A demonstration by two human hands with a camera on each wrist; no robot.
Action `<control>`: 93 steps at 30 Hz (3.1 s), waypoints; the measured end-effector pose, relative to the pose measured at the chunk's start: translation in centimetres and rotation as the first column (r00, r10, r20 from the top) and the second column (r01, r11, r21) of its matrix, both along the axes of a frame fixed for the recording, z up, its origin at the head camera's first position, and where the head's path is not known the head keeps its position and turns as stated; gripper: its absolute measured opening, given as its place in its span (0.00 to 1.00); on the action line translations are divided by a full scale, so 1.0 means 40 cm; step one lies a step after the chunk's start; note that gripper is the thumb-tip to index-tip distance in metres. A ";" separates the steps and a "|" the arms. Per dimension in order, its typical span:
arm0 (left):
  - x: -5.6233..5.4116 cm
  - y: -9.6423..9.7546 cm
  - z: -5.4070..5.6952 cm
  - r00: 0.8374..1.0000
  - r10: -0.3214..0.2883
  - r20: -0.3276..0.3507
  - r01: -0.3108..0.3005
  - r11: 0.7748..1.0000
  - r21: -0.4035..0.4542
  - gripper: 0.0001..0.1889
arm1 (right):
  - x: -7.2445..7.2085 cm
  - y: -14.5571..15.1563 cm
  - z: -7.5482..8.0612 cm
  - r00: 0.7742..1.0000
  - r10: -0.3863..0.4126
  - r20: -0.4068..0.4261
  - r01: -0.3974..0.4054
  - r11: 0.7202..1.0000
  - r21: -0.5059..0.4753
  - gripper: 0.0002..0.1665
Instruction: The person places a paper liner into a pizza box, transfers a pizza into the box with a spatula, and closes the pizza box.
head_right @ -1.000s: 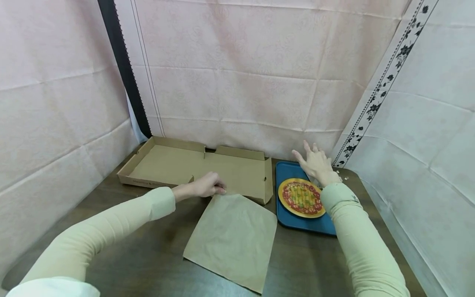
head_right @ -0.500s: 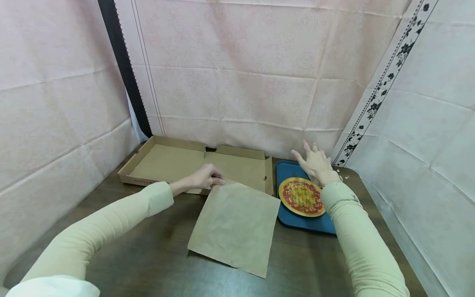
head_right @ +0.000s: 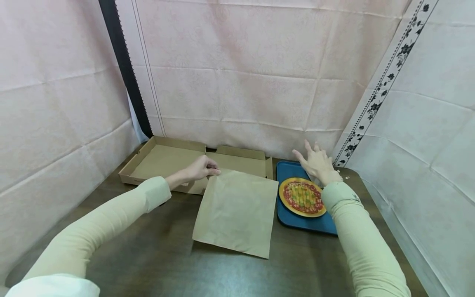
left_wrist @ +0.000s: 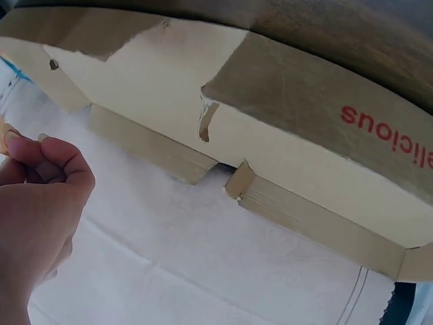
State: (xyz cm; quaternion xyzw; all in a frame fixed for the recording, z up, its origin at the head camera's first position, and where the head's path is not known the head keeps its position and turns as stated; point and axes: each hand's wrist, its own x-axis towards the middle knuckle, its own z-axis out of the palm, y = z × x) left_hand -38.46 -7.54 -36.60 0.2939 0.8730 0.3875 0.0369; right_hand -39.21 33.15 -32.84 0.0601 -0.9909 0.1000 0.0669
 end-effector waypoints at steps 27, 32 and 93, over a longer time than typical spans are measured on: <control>-0.055 -0.100 0.035 0.960 0.244 0.136 -0.265 0.950 0.166 0.11 | 0.000 -0.002 -0.005 1.000 -0.001 -0.018 0.001 1.000 -0.014 0.50; -0.060 -0.121 0.040 0.943 0.281 0.179 -0.313 0.930 0.193 0.13 | 0.000 0.000 -0.009 1.000 -0.002 -0.020 0.002 1.000 -0.013 0.50; -0.061 -0.271 0.017 0.695 0.685 0.217 -0.713 0.618 0.330 0.12 | -0.009 -0.007 -0.023 1.000 0.005 0.010 -0.005 1.000 0.014 0.52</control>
